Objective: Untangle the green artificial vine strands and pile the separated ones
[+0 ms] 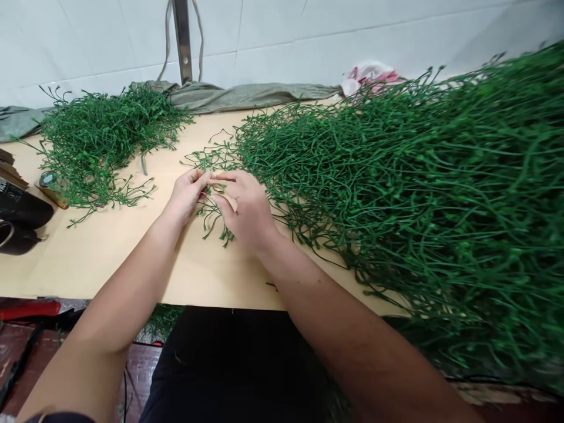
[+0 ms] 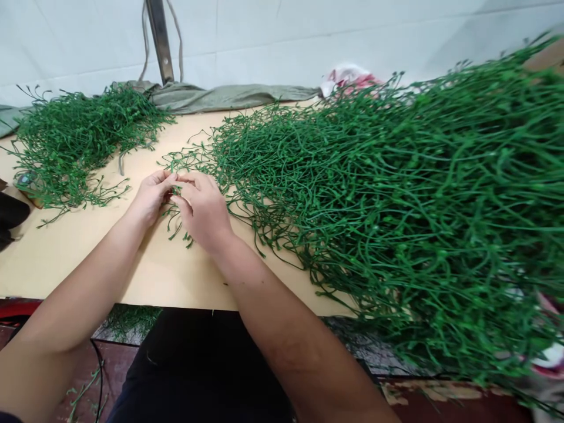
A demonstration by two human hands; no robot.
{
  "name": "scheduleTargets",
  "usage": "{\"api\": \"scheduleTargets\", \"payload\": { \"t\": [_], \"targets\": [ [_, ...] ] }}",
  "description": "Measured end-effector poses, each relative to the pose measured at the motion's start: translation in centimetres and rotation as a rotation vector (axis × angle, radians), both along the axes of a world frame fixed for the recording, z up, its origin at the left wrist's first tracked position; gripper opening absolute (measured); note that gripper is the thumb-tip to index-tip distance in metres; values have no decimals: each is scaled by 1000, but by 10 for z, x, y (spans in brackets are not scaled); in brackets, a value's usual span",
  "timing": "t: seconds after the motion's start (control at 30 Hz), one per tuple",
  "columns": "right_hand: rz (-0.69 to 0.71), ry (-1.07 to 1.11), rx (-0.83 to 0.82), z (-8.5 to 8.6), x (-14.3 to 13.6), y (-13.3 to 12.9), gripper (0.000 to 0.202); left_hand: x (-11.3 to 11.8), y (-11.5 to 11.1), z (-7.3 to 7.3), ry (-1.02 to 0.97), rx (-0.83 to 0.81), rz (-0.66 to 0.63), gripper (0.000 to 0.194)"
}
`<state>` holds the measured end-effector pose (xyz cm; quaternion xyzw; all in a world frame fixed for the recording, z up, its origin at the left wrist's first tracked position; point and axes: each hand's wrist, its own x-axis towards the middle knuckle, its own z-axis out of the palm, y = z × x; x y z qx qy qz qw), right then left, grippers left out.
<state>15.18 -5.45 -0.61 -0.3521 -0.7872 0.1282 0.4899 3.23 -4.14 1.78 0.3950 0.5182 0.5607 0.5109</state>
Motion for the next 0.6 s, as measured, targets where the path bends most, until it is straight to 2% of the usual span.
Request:
{"api": "scheduleTargets", "payload": {
  "t": [0.17,0.3,0.47,0.57,0.6],
  "targets": [
    [58,72,-6,5,1,-3,18,4,-1,-1,-14,-15,-57,20],
    [72,72,-2,8,-2,-5,25,5,-2,3,-56,-17,-12,23],
    [79,54,134,7,-2,-4,30,12,-2,4,-63,-66,53,24],
    [177,67,269,7,-9,-22,26,0,5,2,-112,-65,200,27],
    [247,64,324,6,-13,-31,25,-8,8,1,-151,-73,321,28]
  ]
}}
